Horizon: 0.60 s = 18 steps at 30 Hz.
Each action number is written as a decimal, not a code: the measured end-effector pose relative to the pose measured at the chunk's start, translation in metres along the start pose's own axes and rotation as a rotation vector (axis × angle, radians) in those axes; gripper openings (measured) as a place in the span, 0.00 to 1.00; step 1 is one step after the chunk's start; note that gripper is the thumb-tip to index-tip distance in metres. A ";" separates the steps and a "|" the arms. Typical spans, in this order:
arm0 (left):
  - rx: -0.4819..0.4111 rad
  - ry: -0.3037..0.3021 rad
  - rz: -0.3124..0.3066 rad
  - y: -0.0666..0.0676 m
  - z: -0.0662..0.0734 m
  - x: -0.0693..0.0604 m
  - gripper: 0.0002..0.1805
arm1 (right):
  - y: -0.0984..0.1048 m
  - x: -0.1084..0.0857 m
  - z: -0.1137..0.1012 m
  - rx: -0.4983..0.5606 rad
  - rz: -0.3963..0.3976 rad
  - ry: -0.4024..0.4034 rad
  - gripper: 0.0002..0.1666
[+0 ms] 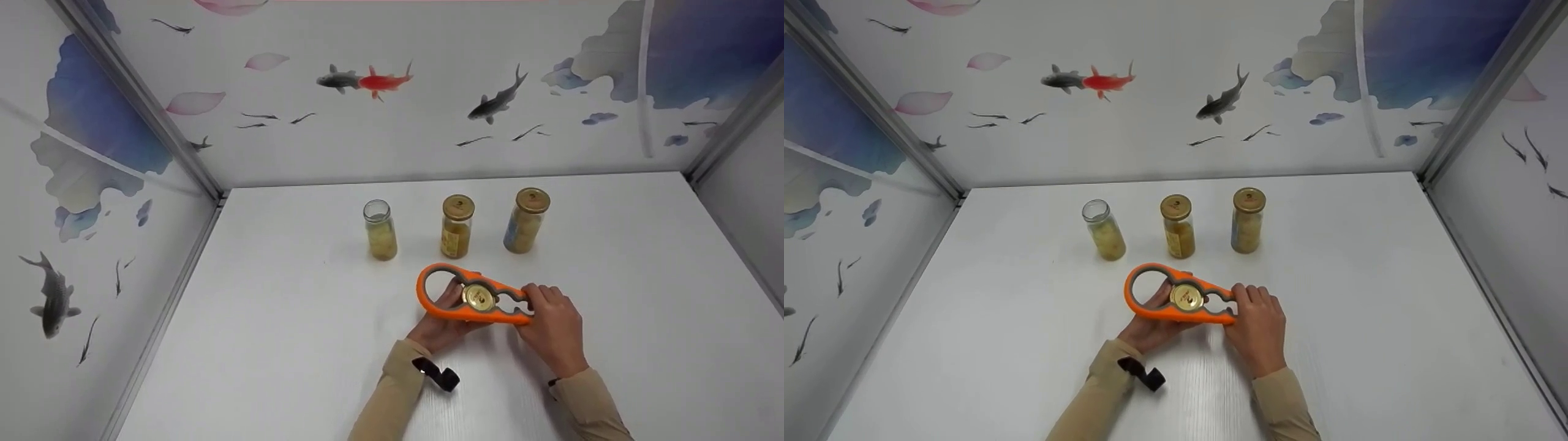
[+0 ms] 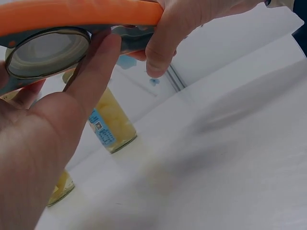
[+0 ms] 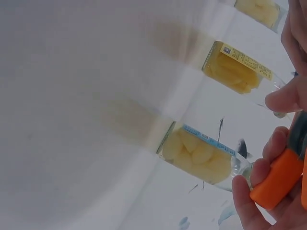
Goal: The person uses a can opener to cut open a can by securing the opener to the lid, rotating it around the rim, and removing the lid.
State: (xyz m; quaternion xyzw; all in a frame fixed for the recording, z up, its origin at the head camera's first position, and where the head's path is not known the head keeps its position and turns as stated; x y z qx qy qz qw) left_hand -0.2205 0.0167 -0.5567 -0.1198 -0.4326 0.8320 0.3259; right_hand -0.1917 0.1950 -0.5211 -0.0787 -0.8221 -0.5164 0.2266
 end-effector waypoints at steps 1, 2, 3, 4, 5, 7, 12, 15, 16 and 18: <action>-0.014 0.006 0.021 0.002 0.000 0.000 0.25 | 0.000 0.001 0.000 0.003 -0.001 0.003 0.20; -0.017 0.009 0.037 0.003 0.000 0.000 0.25 | 0.000 0.002 0.000 0.006 -0.004 0.005 0.21; -0.029 0.016 0.048 0.004 0.000 0.001 0.25 | 0.000 0.003 0.000 0.008 -0.006 0.007 0.21; -0.033 0.019 0.049 0.006 0.000 0.001 0.25 | 0.000 0.004 0.000 0.009 -0.010 0.008 0.21; -0.026 0.017 0.041 0.007 0.001 0.002 0.26 | 0.000 0.006 0.000 0.012 -0.014 0.009 0.21; 0.000 0.003 -0.003 0.008 0.002 0.003 0.26 | 0.001 0.008 0.000 0.022 -0.028 0.009 0.22; 0.054 -0.044 -0.117 0.008 0.005 0.006 0.28 | 0.003 0.013 -0.001 0.054 -0.059 0.012 0.23; 0.058 -0.051 -0.118 0.008 0.006 0.006 0.28 | 0.005 0.015 -0.001 0.065 -0.059 0.020 0.24; 0.062 -0.052 -0.115 0.008 0.006 0.007 0.28 | 0.005 0.015 -0.001 0.067 -0.057 0.025 0.24; 0.082 -0.050 -0.107 0.008 0.007 0.008 0.27 | 0.007 0.016 -0.002 0.068 -0.049 0.032 0.25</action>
Point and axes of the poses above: each hand's wrist, its own x-axis towards the middle knuckle, its own y-axis out of the back of the hand, z = x × y, the point moved 3 cm from there along x, towards the middle knuckle, and after that the axes turned 1 degree about -z, right-handed, at the moved point
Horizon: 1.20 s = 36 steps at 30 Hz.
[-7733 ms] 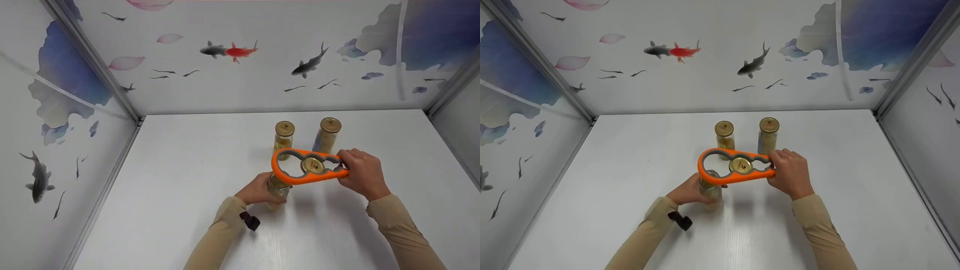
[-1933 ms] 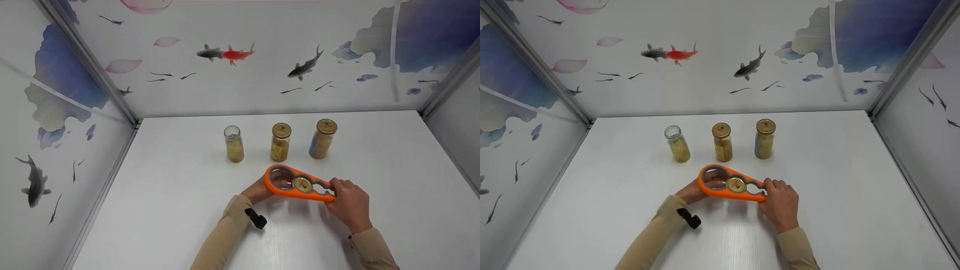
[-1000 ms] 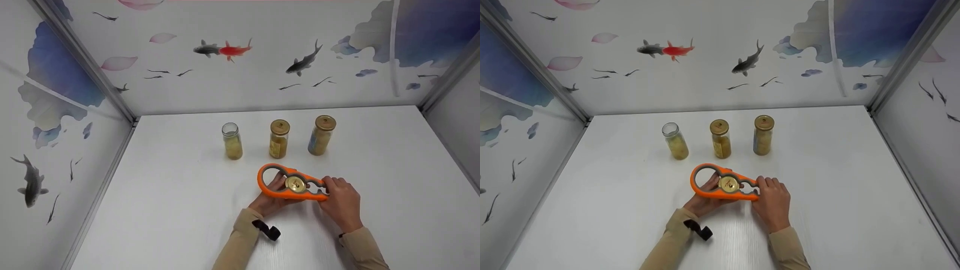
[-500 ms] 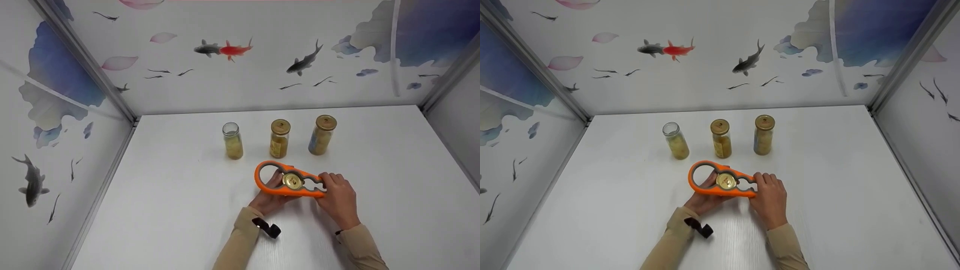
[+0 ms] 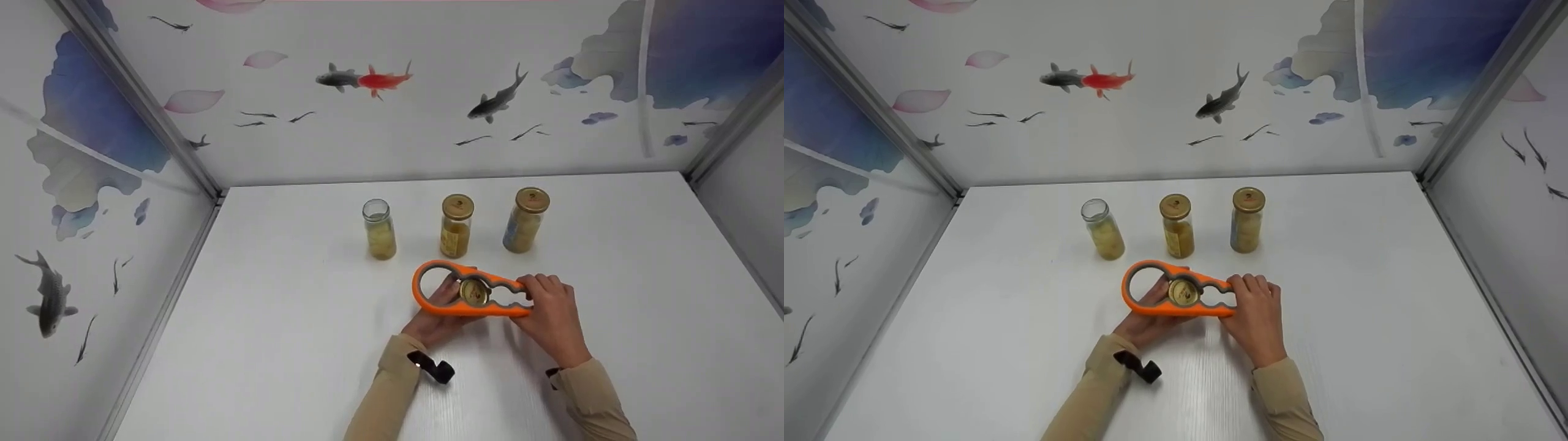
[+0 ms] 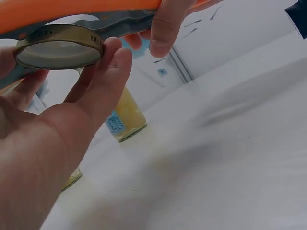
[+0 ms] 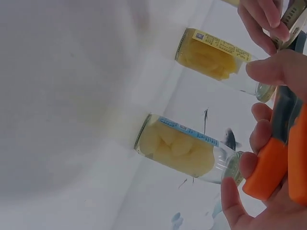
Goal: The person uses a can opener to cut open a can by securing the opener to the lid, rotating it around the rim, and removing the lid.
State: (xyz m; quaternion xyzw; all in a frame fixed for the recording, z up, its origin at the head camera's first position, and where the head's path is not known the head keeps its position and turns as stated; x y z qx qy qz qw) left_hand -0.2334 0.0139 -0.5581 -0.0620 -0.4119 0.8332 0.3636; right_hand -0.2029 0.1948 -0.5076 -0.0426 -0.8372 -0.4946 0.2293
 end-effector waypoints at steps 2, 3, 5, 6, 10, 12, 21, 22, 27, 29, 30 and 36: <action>0.034 0.016 0.011 0.001 0.000 0.001 0.26 | 0.001 0.000 0.000 0.000 0.005 0.003 0.25; 0.080 0.023 0.018 0.001 0.000 0.002 0.25 | 0.002 0.000 0.000 0.001 0.005 0.002 0.25; 0.104 0.042 0.040 0.003 0.001 0.003 0.25 | 0.003 0.001 0.000 0.006 -0.002 -0.008 0.25; 0.100 0.055 0.060 0.005 0.001 0.002 0.24 | 0.003 0.001 0.001 0.009 -0.008 -0.016 0.25; 0.076 0.069 0.143 0.013 0.003 0.002 0.19 | 0.003 0.000 0.002 0.018 -0.026 -0.061 0.25; 0.072 0.063 0.207 0.018 0.006 -0.001 0.19 | 0.003 -0.001 0.004 0.021 -0.027 -0.082 0.25; 0.276 0.041 0.294 0.035 0.028 -0.017 0.29 | 0.008 -0.004 0.006 0.028 -0.026 -0.104 0.23; 0.299 0.054 0.309 0.036 0.030 -0.018 0.28 | 0.009 -0.005 0.007 0.026 -0.025 -0.108 0.23; 0.456 0.123 0.378 0.039 0.043 -0.027 0.24 | 0.014 -0.006 0.010 0.015 -0.009 -0.142 0.23; 0.514 0.132 0.389 0.041 0.050 -0.032 0.24 | 0.013 -0.007 0.010 0.018 -0.009 -0.157 0.23; 0.540 0.138 0.402 0.042 0.052 -0.033 0.24 | 0.012 -0.008 0.010 0.019 -0.011 -0.162 0.23; 0.599 0.137 0.407 0.046 0.063 -0.042 0.24 | 0.010 -0.015 0.012 0.024 -0.013 -0.161 0.23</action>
Point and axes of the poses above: each hand's wrist, its own x-axis towards the middle knuckle, its own y-axis out of the back of the hand, z = x × y, the point moved 3 cm from there along x, towards the middle knuckle, and after that the axes turned 1 degree about -z, right-handed, at the moved point
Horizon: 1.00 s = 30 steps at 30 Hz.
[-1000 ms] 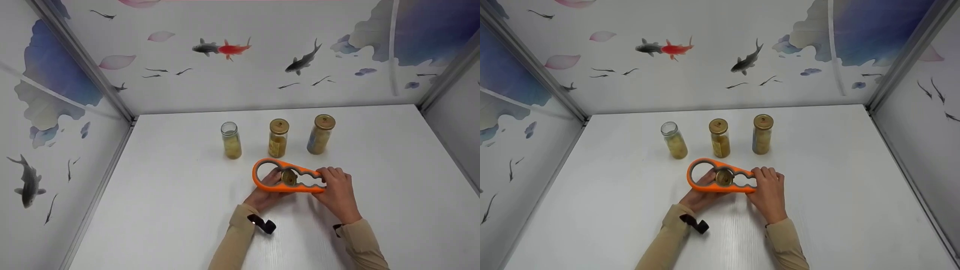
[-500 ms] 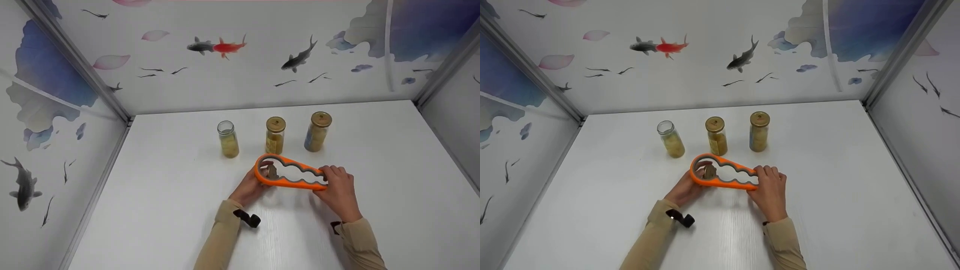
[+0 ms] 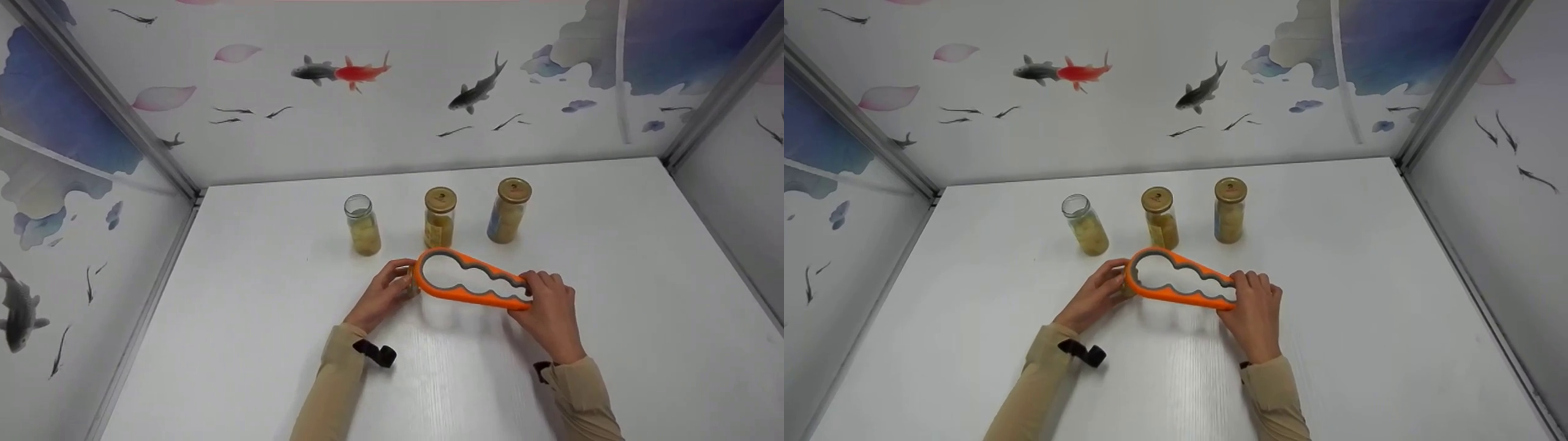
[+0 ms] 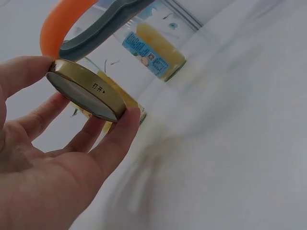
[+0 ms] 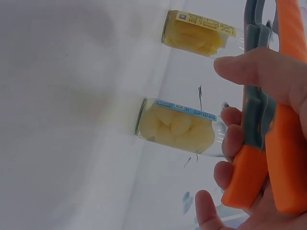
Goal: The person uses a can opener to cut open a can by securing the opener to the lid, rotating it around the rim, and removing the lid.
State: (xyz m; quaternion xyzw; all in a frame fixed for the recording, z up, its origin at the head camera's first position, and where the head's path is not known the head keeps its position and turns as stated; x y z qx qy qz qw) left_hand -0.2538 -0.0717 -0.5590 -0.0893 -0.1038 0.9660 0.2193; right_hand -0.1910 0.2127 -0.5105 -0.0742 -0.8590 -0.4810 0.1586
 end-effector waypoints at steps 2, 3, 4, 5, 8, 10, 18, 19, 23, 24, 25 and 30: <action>-0.004 -0.007 0.000 0.004 0.001 -0.001 0.25 | 0.000 -0.001 0.000 -0.003 0.005 -0.004 0.23; -0.003 -0.009 0.000 0.006 0.002 -0.001 0.25 | 0.000 -0.002 0.001 -0.006 0.009 -0.007 0.23; 0.000 -0.010 0.001 0.008 0.003 -0.002 0.25 | 0.000 -0.002 0.001 -0.009 0.013 -0.011 0.23; 0.006 -0.004 0.004 0.010 0.004 -0.002 0.25 | 0.001 -0.003 0.001 -0.008 0.015 -0.015 0.23; 0.076 0.032 0.014 0.017 0.009 -0.002 0.24 | 0.000 -0.005 0.002 0.003 0.029 -0.024 0.22; 0.134 0.055 0.017 0.022 0.013 -0.003 0.24 | 0.000 -0.007 0.002 0.008 0.039 -0.020 0.22; 0.266 0.076 0.034 0.036 0.024 0.000 0.25 | 0.001 -0.012 0.004 -0.006 0.059 -0.011 0.22; 0.271 0.088 0.040 0.038 0.025 0.000 0.25 | 0.002 -0.013 0.004 -0.008 0.059 -0.016 0.22; 0.307 0.103 0.061 0.047 0.026 0.000 0.24 | 0.004 -0.014 0.005 -0.009 0.055 -0.030 0.22; 0.323 0.101 0.066 0.049 0.026 -0.001 0.23 | 0.003 -0.014 0.004 -0.009 0.053 -0.032 0.21; 0.336 0.096 0.071 0.052 0.026 -0.001 0.23 | 0.003 -0.014 0.004 -0.008 0.050 -0.034 0.21; 0.420 0.102 0.110 0.063 0.028 -0.002 0.22 | 0.002 -0.015 0.002 -0.012 0.040 -0.033 0.20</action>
Point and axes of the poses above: each hand's wrist, its own x-axis towards the middle knuckle, its own y-axis out of the back of the hand, z = x × y, the point moved 3 cm from there along x, towards the middle knuckle, and after that the axes turned 1 degree about -z, right-handed, at the moved point
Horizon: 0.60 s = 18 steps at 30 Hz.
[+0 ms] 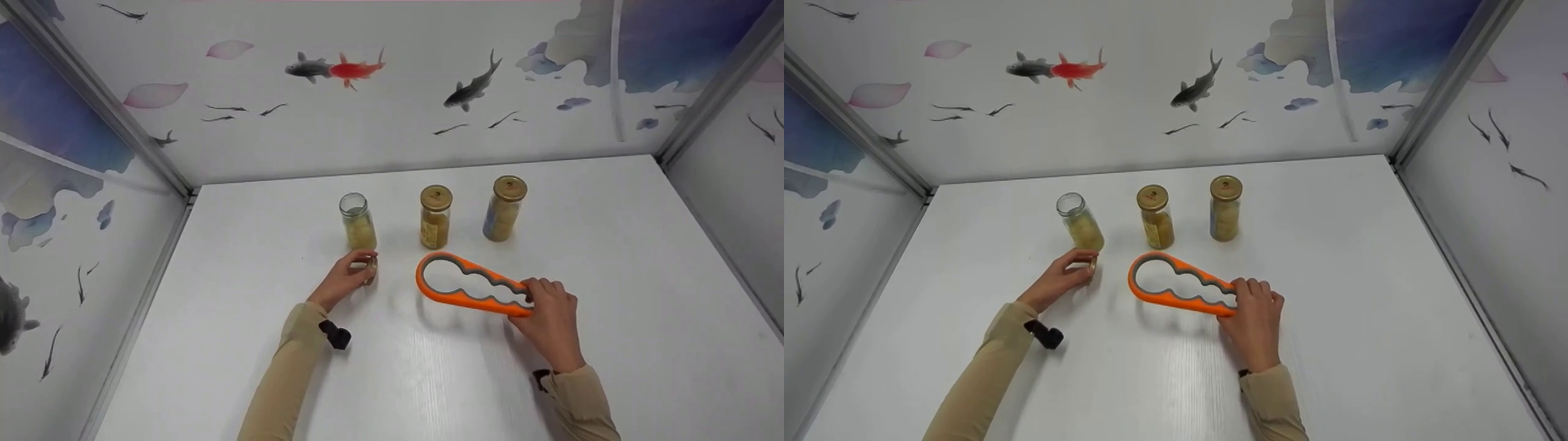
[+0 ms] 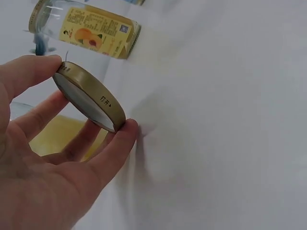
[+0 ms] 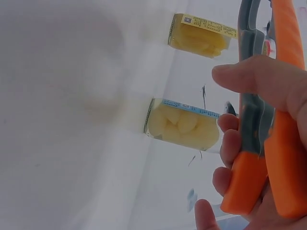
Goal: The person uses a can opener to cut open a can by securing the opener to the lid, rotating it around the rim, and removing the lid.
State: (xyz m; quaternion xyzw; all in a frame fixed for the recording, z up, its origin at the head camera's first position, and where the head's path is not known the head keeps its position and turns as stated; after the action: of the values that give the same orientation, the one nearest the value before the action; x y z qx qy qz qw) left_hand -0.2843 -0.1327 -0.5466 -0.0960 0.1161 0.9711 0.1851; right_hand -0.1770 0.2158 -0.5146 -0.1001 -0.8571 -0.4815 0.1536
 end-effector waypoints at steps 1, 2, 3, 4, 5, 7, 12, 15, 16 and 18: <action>0.020 0.006 0.014 0.002 0.000 0.000 0.22 | 0.000 0.000 -0.001 -0.001 -0.001 0.000 0.20; 0.042 0.015 0.027 0.004 -0.001 0.000 0.22 | -0.001 -0.001 -0.001 -0.003 -0.004 -0.001 0.20; 0.072 0.021 0.041 0.006 -0.001 0.000 0.22 | -0.001 -0.001 -0.002 -0.006 -0.007 -0.003 0.20; 0.107 0.025 0.055 0.008 0.000 0.000 0.22 | -0.001 -0.001 -0.003 -0.009 -0.010 -0.005 0.19; 0.140 0.026 0.068 0.010 0.000 0.000 0.22 | -0.001 -0.001 -0.003 -0.010 -0.015 -0.008 0.19; 0.210 0.030 0.090 0.013 0.002 0.001 0.21 | -0.002 -0.001 -0.004 -0.010 -0.023 -0.014 0.19; 0.358 0.023 0.112 0.019 0.010 0.000 0.19 | -0.001 -0.003 -0.005 -0.020 -0.003 0.005 0.20; 0.442 0.014 0.125 0.020 0.013 0.000 0.19 | 0.000 -0.004 -0.005 -0.027 0.014 0.023 0.21; 0.475 0.007 0.131 0.020 0.014 0.001 0.18 | 0.000 -0.004 -0.005 -0.026 0.013 0.023 0.21; 0.536 0.005 0.145 0.019 0.014 0.002 0.18 | 0.000 -0.004 -0.005 -0.025 0.008 0.020 0.21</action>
State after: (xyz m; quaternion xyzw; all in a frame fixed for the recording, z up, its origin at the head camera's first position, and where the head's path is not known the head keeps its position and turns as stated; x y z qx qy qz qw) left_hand -0.2957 -0.1453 -0.5301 -0.0376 0.3759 0.9162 0.1334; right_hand -0.1722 0.2116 -0.5136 -0.1007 -0.8491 -0.4924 0.1628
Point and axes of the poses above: each hand's wrist, its own x-axis towards the middle knuckle, its own y-axis out of the back of the hand, z = x × y, the point moved 3 cm from there along x, towards the middle knuckle, and after that the axes turned 1 degree about -z, right-handed, at the moved point
